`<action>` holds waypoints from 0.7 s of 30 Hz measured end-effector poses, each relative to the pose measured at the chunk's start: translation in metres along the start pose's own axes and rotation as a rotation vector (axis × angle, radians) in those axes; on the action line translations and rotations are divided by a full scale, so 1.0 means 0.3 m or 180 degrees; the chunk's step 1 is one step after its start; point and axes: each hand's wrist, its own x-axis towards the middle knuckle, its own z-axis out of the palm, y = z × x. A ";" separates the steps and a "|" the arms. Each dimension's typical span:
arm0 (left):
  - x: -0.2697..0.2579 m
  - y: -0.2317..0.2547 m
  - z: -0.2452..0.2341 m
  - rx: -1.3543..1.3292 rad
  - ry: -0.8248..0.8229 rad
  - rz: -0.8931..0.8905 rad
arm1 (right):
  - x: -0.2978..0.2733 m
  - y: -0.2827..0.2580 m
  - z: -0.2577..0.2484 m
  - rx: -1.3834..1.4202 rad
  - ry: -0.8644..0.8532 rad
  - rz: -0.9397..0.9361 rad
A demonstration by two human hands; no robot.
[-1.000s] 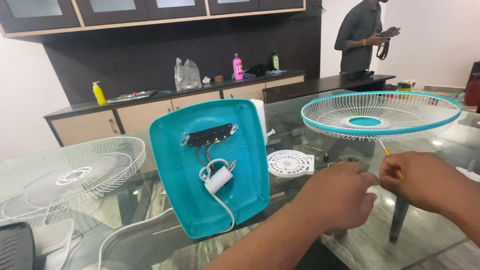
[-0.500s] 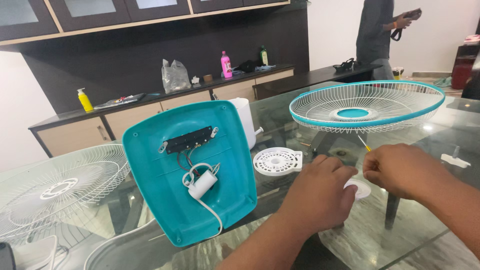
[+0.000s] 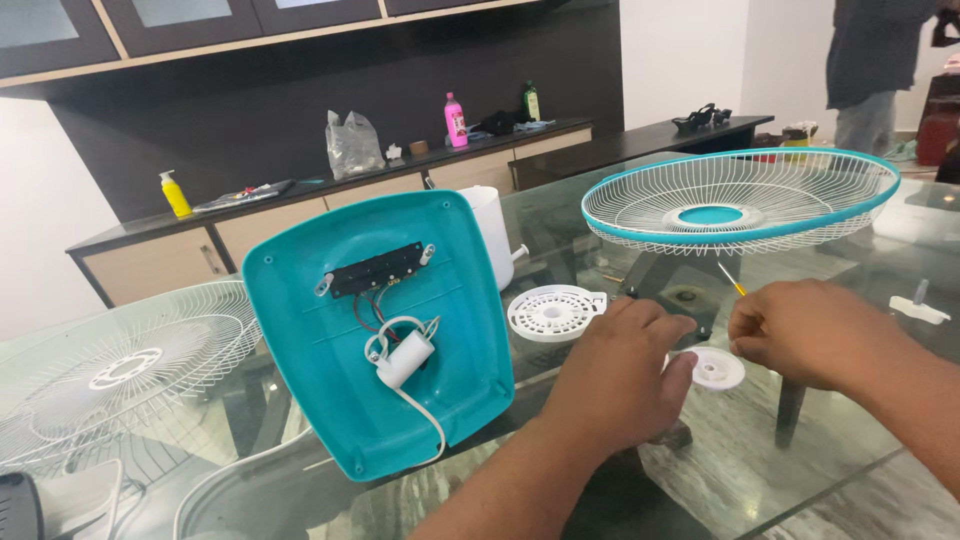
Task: The person uses a screwdriver to remove screws from the back cover of a small appliance, then detaches the internal circuit board and capacitor. The back cover is set aside, and the internal components are handled and separated from the main housing.
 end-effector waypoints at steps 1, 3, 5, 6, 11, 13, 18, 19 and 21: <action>-0.001 -0.002 -0.004 -0.0013 0.0011 -0.0012 | 0.000 0.002 0.001 -0.0031 0.0008 0.0044; -0.002 -0.008 -0.008 -0.0039 0.0039 -0.0036 | 0.003 0.006 0.004 -0.0097 0.0027 0.0130; -0.004 -0.012 -0.009 -0.0026 0.0074 -0.0019 | 0.005 0.014 0.009 -0.0077 -0.0032 0.0254; -0.004 -0.013 -0.009 -0.0016 0.0095 -0.0008 | 0.007 0.018 0.010 -0.0067 -0.0058 0.0313; -0.002 -0.019 -0.010 0.0071 0.0121 0.0011 | 0.006 0.047 0.040 -0.0039 0.0077 0.0358; 0.007 -0.024 -0.020 0.0179 0.0167 0.0071 | 0.004 0.058 0.056 0.0028 0.0166 0.0367; 0.029 -0.058 -0.110 0.0430 0.0288 0.0034 | 0.000 0.075 0.079 0.0171 0.0321 0.0459; 0.032 -0.062 -0.135 0.0481 0.0431 0.0058 | 0.001 0.078 0.082 0.0202 0.0296 0.0487; 0.032 -0.065 -0.188 0.0589 0.0722 0.0083 | 0.010 0.084 0.091 0.0250 0.0232 0.0519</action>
